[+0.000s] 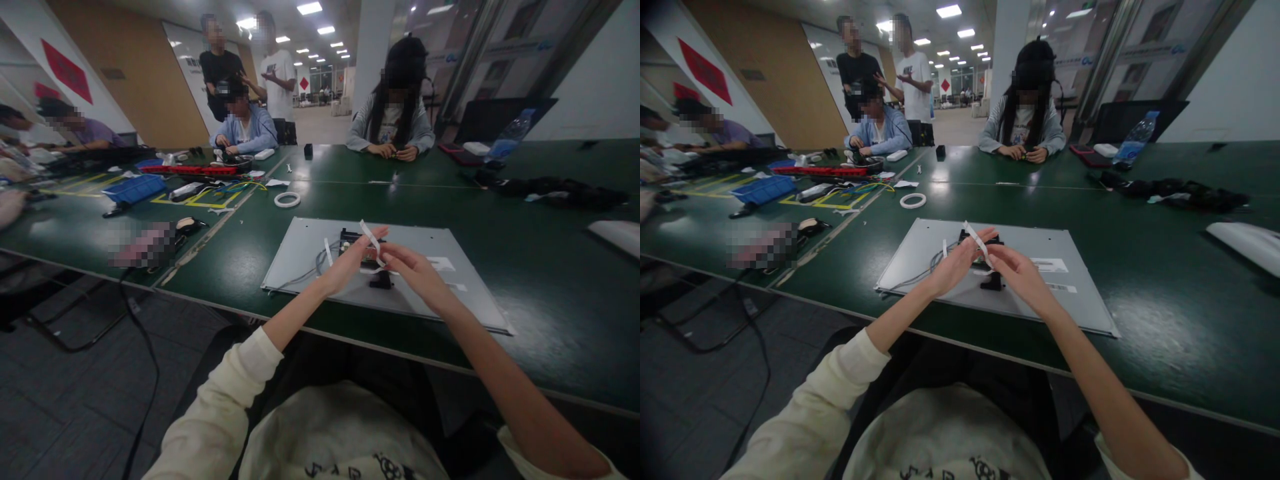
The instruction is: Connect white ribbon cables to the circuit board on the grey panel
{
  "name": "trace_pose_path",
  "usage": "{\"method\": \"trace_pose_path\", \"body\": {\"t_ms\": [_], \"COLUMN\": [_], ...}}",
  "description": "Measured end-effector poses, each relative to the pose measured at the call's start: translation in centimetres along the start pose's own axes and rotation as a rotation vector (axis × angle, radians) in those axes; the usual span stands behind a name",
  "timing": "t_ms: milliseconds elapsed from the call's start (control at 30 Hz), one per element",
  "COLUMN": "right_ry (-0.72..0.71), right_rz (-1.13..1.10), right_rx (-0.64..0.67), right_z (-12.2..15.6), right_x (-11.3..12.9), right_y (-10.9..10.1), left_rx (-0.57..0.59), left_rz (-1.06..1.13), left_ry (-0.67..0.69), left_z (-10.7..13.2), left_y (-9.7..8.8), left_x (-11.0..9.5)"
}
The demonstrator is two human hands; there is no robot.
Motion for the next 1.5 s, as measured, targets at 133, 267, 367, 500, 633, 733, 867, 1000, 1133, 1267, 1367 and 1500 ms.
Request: {"method": "trace_pose_path", "body": {"t_ms": [133,267,367,500,633,733,867,1000,1133,1267,1367,1500], "right_ry": [0.061,0.117,0.133,0.16,0.161,0.16,0.159,0.162,0.173,0.17,0.173,0.176], "right_rz": [-0.019,-0.083,-0.144,-0.177,-0.171,-0.154,-0.118,-0.097,-0.073,-0.061,-0.077,-0.087], "right_rx": [0.027,-0.064,-0.114,-0.196,-0.215,-0.218,-0.228,-0.225,-0.218,-0.217,-0.222,-0.225], "right_z": [0.1,-0.1,-0.3,-0.3,-0.4,-0.3,-0.3,-0.3,-0.3,-0.3,-0.3,-0.4], "right_x": [-0.2,-1.1,-1.5,-1.6,-1.5,-1.6,-1.8,-1.7,-1.6,-1.6,-1.9,-2.1], "right_y": [0.2,-0.6,-1.2,-1.9,-2.1,-2.2,-2.2,-2.2,-2.2,-2.3,-2.3,-2.3], "left_rx": [0.047,0.053,-0.029,-0.175,-0.375,-0.421,-0.359,-0.308,-0.284,-0.29,-0.291,-0.27], "left_rz": [-0.125,-0.38,-0.652,-0.945,-1.225,-1.45,-1.624,-1.649,-1.635,-1.624,-1.61,-1.595], "left_ry": [0.055,0.112,0.195,0.292,0.27,0.135,-0.057,-0.143,-0.142,-0.161,-0.162,-0.168], "left_z": [0.4,0.8,0.7,0.8,2.3,4.1,6.5,7.5,7.3,7.1,7.1,7.0], "left_y": [0.2,0.1,-0.5,-2.1,-5.2,-7.2,-8.5,-8.9,-9.4,-10.3,-10.7,-11.1], "left_x": [0.0,0.0,-0.2,-1.2,-2.9,-3.3,-2.6,-2.2,-2.4,-2.6,-2.7,-2.8]}}
Point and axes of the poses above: each hand's wrist, its own z-axis away from the middle knuckle, its own y-axis out of the palm, x = y × z, the point moved 7 cm from there along -z, towards the middle knuckle, and after that the axes turned 9 degrees about -x, right-handed, at the moved point
